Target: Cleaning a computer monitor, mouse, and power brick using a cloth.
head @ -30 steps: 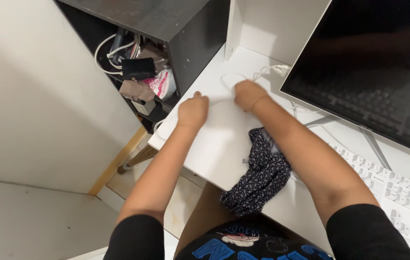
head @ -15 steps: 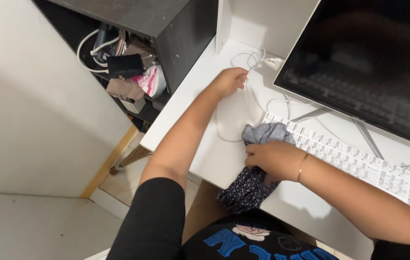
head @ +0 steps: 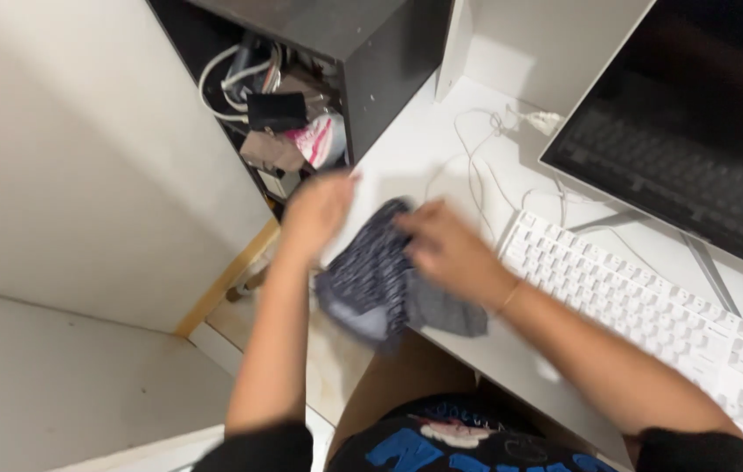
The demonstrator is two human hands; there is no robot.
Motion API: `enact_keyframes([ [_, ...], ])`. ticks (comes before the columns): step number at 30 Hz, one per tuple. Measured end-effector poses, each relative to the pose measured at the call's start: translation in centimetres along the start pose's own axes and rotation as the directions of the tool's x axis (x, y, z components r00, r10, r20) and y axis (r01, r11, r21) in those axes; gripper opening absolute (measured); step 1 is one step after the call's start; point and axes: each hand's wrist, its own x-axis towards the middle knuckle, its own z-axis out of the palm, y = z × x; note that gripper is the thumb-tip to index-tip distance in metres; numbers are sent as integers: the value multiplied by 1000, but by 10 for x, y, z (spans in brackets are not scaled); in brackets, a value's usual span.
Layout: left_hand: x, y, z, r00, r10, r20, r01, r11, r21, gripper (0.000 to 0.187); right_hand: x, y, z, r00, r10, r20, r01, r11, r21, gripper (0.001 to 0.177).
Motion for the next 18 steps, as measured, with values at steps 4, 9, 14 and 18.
enact_keyframes([
  [4,-70,24,24,977,-111,184,61,965,257,59,-4,-31,54,864,194,465,89,850,-519,66],
  [9,-31,5,49,977,-52,207,-5,964,266,59,33,34,82,955,37,294,121,858,-500,65],
  [14,55,-29,88,947,11,321,-98,962,254,72,79,77,59,936,214,280,-22,828,-561,73],
  [18,135,-57,131,894,-8,449,-108,967,232,76,118,115,31,883,437,171,-273,775,-571,77],
])
